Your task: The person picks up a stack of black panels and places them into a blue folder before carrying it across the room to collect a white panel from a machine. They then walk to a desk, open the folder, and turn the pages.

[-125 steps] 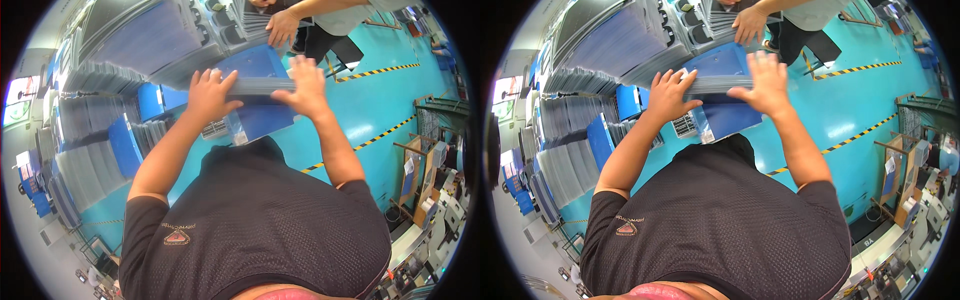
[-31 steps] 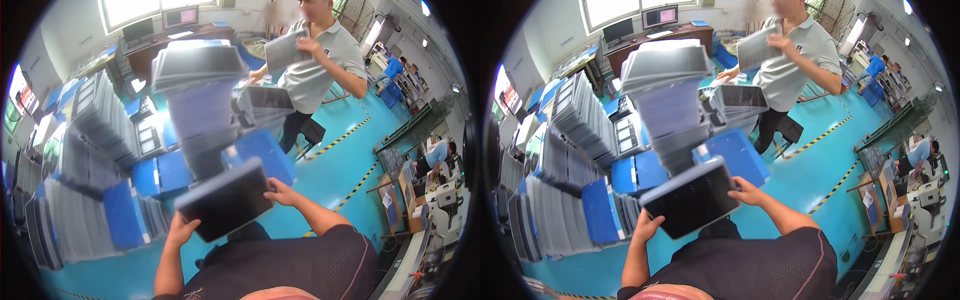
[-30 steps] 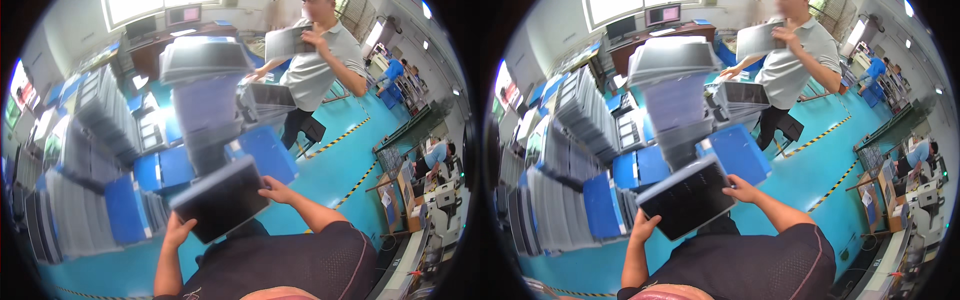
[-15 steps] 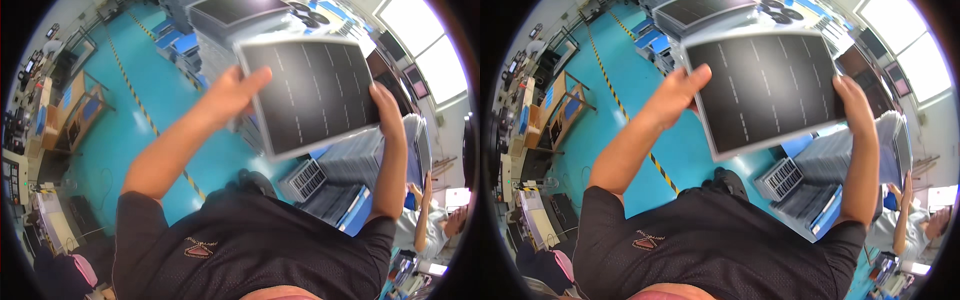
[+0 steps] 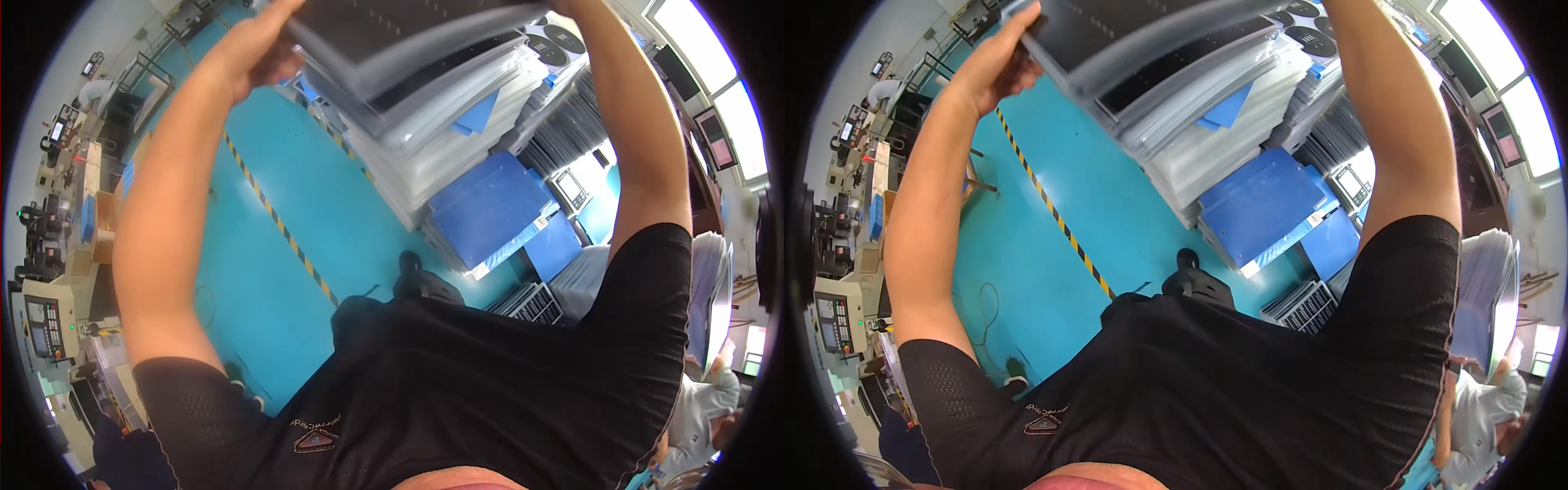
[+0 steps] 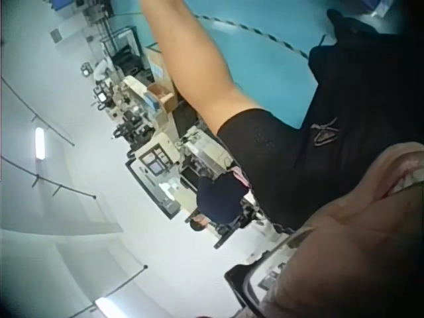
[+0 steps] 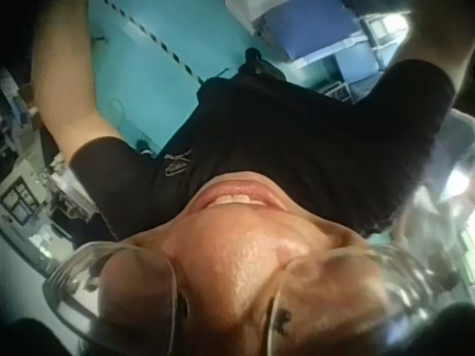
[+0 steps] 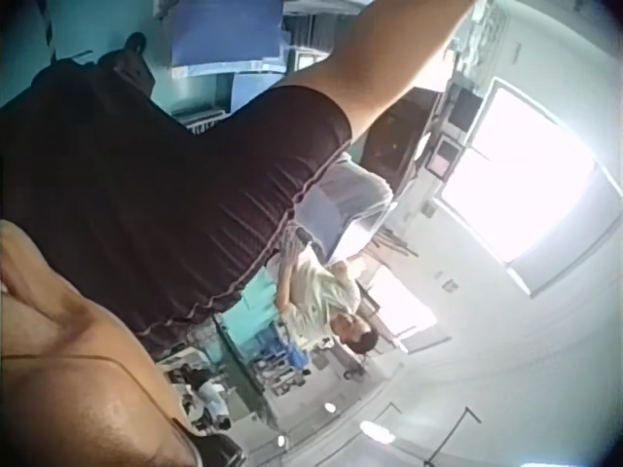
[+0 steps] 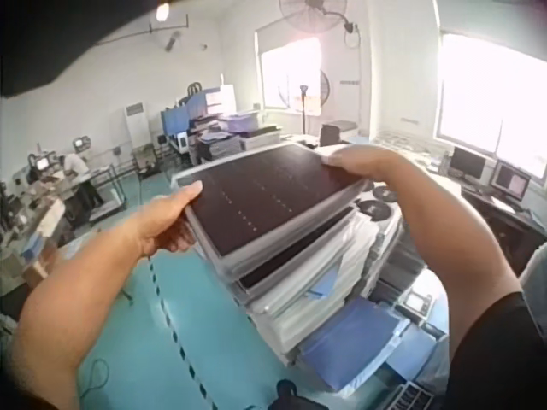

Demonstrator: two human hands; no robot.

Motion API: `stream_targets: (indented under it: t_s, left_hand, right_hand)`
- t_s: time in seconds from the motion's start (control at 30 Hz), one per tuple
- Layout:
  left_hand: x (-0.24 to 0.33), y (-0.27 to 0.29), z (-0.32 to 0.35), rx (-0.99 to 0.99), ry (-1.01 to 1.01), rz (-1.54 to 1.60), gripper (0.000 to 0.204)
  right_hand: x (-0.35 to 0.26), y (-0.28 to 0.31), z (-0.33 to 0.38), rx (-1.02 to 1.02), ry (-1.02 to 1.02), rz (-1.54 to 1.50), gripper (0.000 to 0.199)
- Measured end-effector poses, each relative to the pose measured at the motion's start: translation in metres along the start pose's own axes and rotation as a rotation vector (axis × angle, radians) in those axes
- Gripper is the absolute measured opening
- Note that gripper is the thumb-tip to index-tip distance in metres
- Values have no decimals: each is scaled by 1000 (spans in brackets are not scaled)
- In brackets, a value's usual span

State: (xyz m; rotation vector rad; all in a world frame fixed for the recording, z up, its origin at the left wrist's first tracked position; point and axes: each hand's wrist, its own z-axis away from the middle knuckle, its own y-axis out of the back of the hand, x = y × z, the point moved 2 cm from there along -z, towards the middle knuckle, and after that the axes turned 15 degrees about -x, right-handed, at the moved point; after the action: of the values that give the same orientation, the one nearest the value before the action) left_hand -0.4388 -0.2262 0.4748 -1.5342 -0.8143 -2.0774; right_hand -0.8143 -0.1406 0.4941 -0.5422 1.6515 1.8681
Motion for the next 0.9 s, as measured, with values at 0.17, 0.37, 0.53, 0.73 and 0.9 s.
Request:
stream_targets:
  t_s: [0.17, 0.37, 0.53, 0.73, 0.9]
  left_hand:
    - [-27, -4, -10, -14, 386, -517, 89]
    - [-41, -9, -17, -77, 222, -528, 88]
    - [-49, 0, -15, -70, 302, -278, 80]
    - [-105, -8, 0, -32, 223, 248, 94]
    - [-113, -35, -1, -214, 170, 751, 110]
  right_hand:
    - [-6, -38, 10, -113, -120, 37, 54]
    - [68, -25, -45, -410, 353, -642, 49]
    - [59, -23, -22, 1, -206, -565, 50]
    - [92, -15, -32, -263, 27, -843, 58]
    - [116, -45, -71, -256, -137, -1001, 76]
